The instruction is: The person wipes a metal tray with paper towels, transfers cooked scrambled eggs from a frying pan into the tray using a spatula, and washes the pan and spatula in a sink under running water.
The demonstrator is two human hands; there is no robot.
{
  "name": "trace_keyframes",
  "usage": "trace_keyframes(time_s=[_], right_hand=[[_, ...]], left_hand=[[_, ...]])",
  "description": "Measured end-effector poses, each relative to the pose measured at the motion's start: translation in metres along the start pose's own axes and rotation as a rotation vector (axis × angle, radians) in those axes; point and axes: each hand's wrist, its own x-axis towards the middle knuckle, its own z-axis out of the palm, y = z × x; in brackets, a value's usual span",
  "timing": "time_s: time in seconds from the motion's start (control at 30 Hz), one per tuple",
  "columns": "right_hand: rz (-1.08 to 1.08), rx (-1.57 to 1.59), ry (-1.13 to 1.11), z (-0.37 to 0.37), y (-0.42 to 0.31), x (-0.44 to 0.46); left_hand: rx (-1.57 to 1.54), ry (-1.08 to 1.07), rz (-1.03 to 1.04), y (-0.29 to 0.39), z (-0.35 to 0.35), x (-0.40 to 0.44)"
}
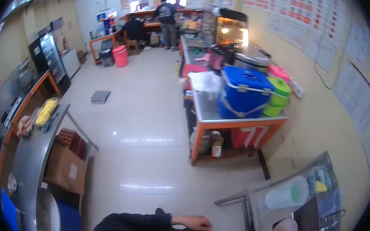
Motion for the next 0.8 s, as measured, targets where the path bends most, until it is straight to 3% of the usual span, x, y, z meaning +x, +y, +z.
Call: trace_keyframes(time_s=[0.07, 0.1, 0.13, 0.17, 0.2, 0.27, 0.3, 0.33, 0.37, 0.4, 0.43, 0.47, 0.5, 0.57, 0.67, 0.7, 0.73, 0.77, 0.8], right_hand=[[-0.278, 0.015, 0.128, 0.054, -0.066, -0.045], [-0.403, 0.077, 0.165, 0.086, -0.101, -0.071], [-0.495, 0.158, 0.145, 0.116, -0.134, -0.1], [-0.562, 0.25, 0.091, 0.143, -0.163, -0.133], [-0.587, 0.33, -0.026, 0.169, -0.185, -0.17], [-0.541, 0.447, -0.431, 0.211, -0.209, -0.26], [-0.323, 0.334, -0.798, 0.225, -0.217, -0.306], [-0.216, 0.123, -1.047, 0.234, -0.214, -0.347], [-0.64, -0.204, -1.229, 0.241, -0.181, -0.373], [-0.648, -0.306, -1.444, 0.243, -0.141, -0.4], [-0.386, -0.459, -1.687, 0.243, -0.087, -0.422], [-0.046, -0.611, -1.778, 0.25, -0.068, -0.446], [0.076, -0.749, -1.844, 0.273, -0.057, -0.47], [0.082, -0.936, -1.98, 0.325, -0.048, -0.52], [-0.117, -1.053, -2.155, 0.457, -0.084, -0.595], [-0.198, -1.045, -2.192, 0.506, -0.105, -0.619], [-0.273, -1.022, -2.218, 0.556, -0.129, -0.643], [-0.349, -0.989, -2.238, 0.604, -0.154, -0.668], [-0.42, -0.931, -2.253, 0.651, -0.185, -0.693]], left_hand=[[0.036, 0.262, -0.351, -0.038, -0.023, -0.096], [0.062, 0.524, -0.333, -0.076, -0.024, -0.132], [0.043, 0.592, -0.469, -0.085, -0.041, -0.16], [-0.08, 0.758, -0.598, -0.047, -0.061, -0.185], [-0.044, 0.927, -0.504, -0.044, -0.081, -0.204], [0.066, 1.234, -0.334, -0.063, -0.126, -0.232], [0.12, 1.376, -0.257, -0.086, -0.151, -0.244], [-0.027, 1.473, -0.242, -0.105, -0.176, -0.262], [-0.178, 1.567, -0.226, -0.123, -0.203, -0.278], [-0.326, 1.66, -0.201, -0.135, -0.225, -0.294], [-0.3, 1.641, -0.245, -0.144, -0.242, -0.317], [-0.269, 1.627, -0.29, -0.154, -0.258, -0.351], [-0.235, 1.614, -0.341, -0.163, -0.273, -0.387], [-0.154, 1.562, -0.49, -0.176, -0.286, -0.459], [-0.527, 1.474, -0.613, -0.239, -0.257, -0.57], [-0.647, 1.398, -0.842, -0.214, -0.248, -0.602], [-0.616, 1.502, -0.707, -0.225, -0.223, -0.624], [-0.855, 1.574, -0.958, -0.234, -0.192, -0.638], [-0.998, 1.534, -1.012, -0.225, -0.172, -0.649]])
